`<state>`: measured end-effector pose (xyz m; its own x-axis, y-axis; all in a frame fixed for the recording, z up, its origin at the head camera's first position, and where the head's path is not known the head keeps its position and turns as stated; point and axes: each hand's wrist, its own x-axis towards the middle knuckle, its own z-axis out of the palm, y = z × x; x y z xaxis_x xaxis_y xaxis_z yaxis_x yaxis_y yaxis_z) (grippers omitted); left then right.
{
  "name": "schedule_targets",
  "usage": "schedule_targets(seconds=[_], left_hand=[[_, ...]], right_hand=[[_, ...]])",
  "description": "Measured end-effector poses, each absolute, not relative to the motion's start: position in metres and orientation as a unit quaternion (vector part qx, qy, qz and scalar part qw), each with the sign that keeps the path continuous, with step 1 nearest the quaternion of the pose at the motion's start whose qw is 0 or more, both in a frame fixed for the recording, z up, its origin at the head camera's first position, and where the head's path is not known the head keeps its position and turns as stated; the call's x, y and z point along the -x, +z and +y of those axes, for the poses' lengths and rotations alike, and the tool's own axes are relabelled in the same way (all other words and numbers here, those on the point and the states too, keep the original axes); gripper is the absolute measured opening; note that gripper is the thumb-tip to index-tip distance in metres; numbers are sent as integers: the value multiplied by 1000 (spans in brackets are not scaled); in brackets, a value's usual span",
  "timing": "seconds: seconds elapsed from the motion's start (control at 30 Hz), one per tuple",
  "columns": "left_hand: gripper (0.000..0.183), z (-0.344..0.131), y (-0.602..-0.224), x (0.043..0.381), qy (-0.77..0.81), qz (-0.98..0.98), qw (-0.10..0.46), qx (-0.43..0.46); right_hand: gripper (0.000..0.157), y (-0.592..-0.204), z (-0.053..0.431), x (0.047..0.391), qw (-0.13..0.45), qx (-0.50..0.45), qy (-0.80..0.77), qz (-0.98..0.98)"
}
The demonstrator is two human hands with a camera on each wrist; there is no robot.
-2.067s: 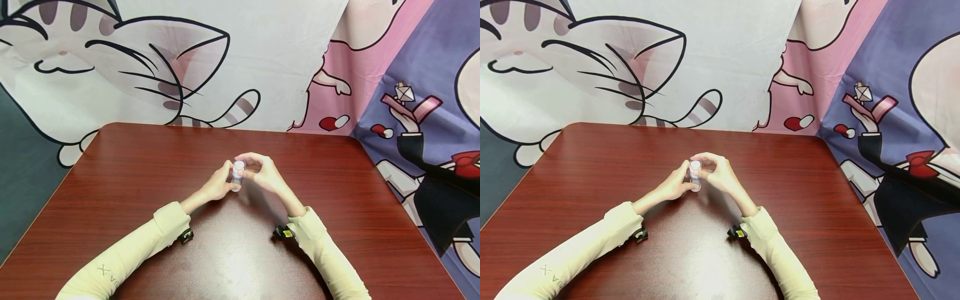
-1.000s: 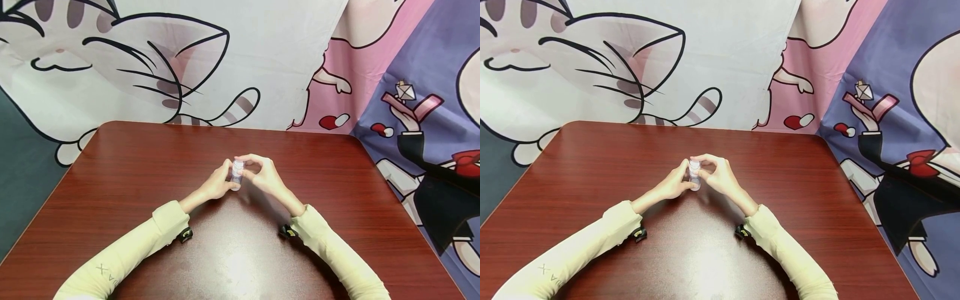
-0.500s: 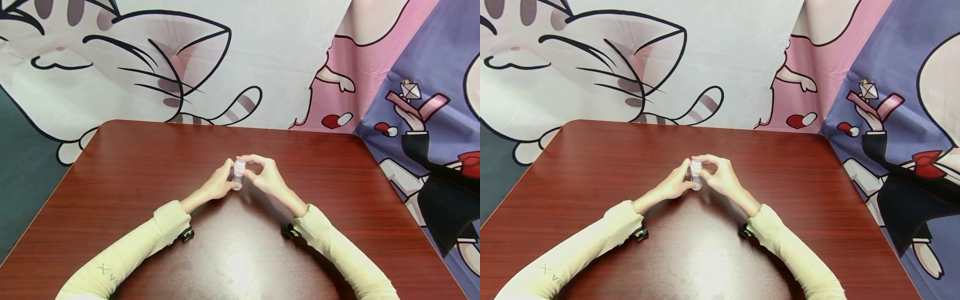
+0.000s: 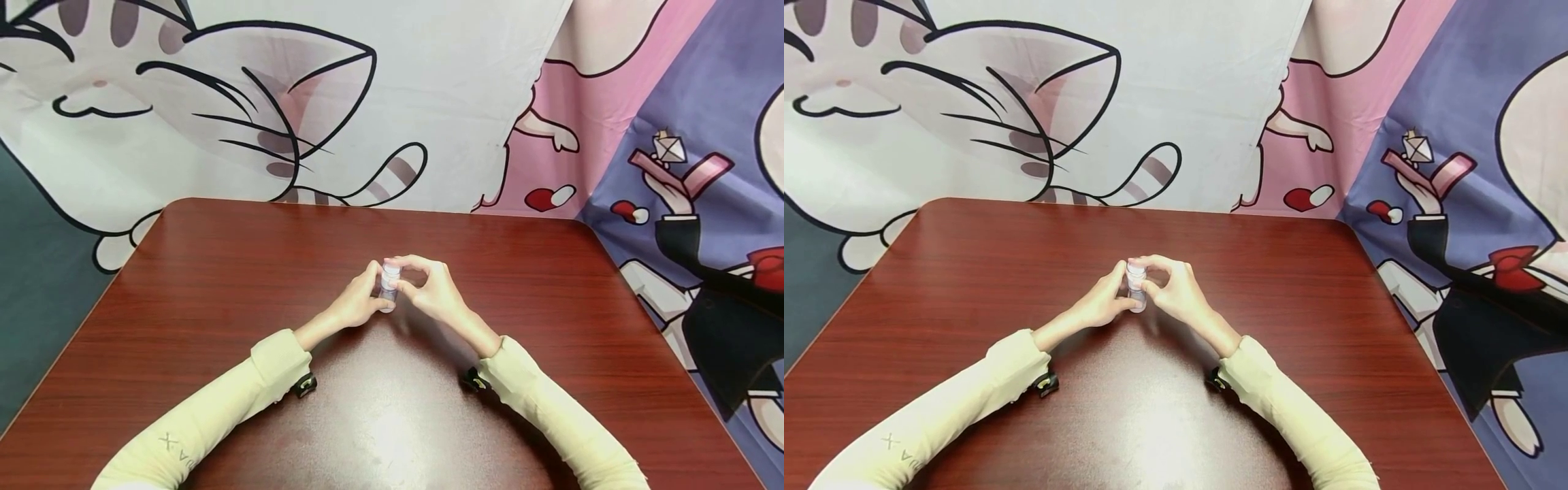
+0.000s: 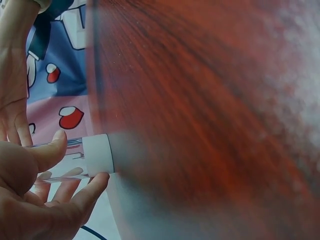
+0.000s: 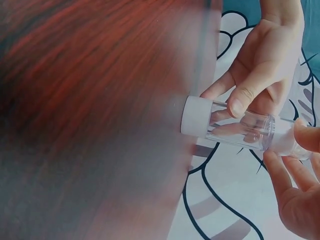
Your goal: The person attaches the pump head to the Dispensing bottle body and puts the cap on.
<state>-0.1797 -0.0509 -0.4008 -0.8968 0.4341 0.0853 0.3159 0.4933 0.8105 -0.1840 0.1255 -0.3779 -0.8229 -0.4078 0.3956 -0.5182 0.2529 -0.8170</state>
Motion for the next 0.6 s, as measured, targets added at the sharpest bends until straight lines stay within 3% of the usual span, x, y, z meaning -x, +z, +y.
schedule_targets(seconds=[0.23,0.6], left_hand=[[42,-51,-400,180,448,865,61,-215],[42,-48,-400,177,446,873,40,-195]], right_hand=[[31,-347,120,168,43,-299,500,-812],[34,-374,127,188,38,-308,499,-809]])
